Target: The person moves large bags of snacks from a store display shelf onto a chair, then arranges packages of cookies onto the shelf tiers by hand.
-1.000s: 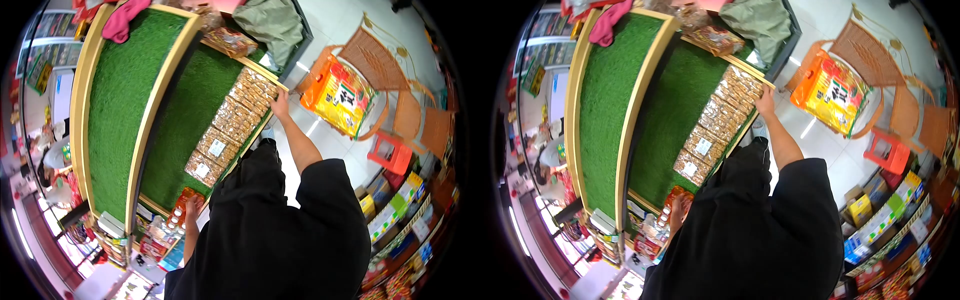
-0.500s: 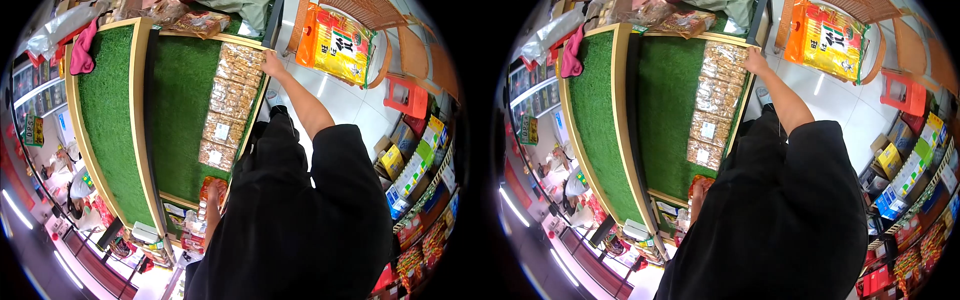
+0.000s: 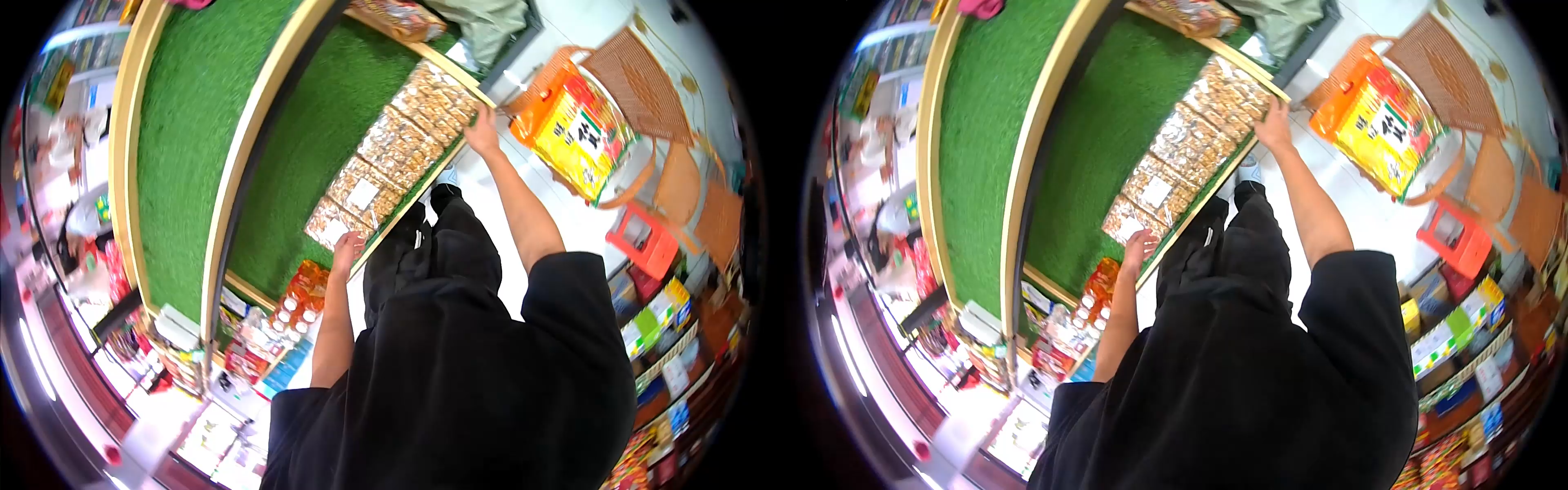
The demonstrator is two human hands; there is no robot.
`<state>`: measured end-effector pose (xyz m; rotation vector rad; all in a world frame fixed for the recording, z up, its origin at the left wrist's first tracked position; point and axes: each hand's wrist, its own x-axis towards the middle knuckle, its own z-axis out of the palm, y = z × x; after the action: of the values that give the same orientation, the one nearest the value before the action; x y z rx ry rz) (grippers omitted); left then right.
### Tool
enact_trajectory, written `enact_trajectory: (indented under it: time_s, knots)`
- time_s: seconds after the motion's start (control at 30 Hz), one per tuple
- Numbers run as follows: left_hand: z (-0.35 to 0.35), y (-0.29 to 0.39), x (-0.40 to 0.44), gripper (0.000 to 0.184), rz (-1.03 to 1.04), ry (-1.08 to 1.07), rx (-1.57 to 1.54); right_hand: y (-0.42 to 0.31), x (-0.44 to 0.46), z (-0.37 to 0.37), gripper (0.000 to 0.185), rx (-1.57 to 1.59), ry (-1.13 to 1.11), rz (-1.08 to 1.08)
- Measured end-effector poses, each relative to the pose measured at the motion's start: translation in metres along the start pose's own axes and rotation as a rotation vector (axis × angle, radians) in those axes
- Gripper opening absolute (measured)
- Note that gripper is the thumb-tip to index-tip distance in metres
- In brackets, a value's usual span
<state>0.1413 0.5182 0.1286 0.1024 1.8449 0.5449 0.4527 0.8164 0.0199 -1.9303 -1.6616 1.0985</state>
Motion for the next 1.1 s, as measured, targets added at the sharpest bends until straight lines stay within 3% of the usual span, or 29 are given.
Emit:
enact_trajectory:
  time_s: [0.1, 0.17, 0.23, 0.27, 0.3, 0.37, 0.43, 0.5, 0.57, 0.6, 0.73, 1.1]
  knots:
    - [-0.012, -0.022, 0.001, 0.026, -0.020, 0.051, -0.033, -0.033, -0.030, -0.003, 0.057, 0.073, 0.160, -0.028]
    - [-0.017, -0.043, -0.003, 0.027, -0.047, 0.108, -0.083, -0.027, -0.045, 0.022, 0.049, 0.115, 0.128, -0.119]
    - [-0.019, -0.066, -0.010, 0.029, -0.098, 0.148, -0.182, -0.040, -0.071, 0.037, 0.031, 0.097, -0.026, -0.245]
    - [-0.019, -0.079, -0.013, 0.029, -0.104, 0.164, -0.222, -0.048, -0.084, 0.050, 0.026, 0.131, -0.159, -0.177]
    - [-0.017, -0.093, -0.015, 0.030, -0.135, 0.175, -0.267, -0.052, -0.096, 0.067, 0.022, 0.158, -0.290, -0.107]
    - [-0.013, -0.115, -0.014, 0.032, -0.168, 0.194, -0.352, -0.043, -0.119, 0.106, 0.021, 0.119, -0.504, -0.241]
    - [-0.013, -0.132, -0.013, 0.031, -0.187, 0.261, -0.491, -0.061, -0.141, 0.122, 0.030, 0.158, -0.836, -0.255]
    - [-0.016, -0.139, -0.014, 0.038, -0.163, 0.272, -0.547, -0.079, -0.160, 0.139, 0.035, 0.146, -1.077, -0.117]
    - [-0.021, -0.139, -0.015, 0.039, -0.149, 0.292, -0.620, -0.112, -0.178, 0.146, 0.041, 0.122, -1.211, 0.026]
    - [-0.025, -0.140, -0.012, 0.049, -0.156, 0.285, -0.624, -0.131, -0.181, 0.144, 0.050, 0.044, -1.306, 0.025]
    - [-0.037, -0.147, 0.003, 0.046, -0.131, 0.291, -0.710, -0.161, -0.194, 0.169, 0.063, -0.125, -1.392, 0.130]
    - [-0.060, -0.161, 0.077, 0.051, 0.010, 0.339, -0.805, -0.159, -0.227, 0.197, 0.064, -0.239, -1.294, 0.306]
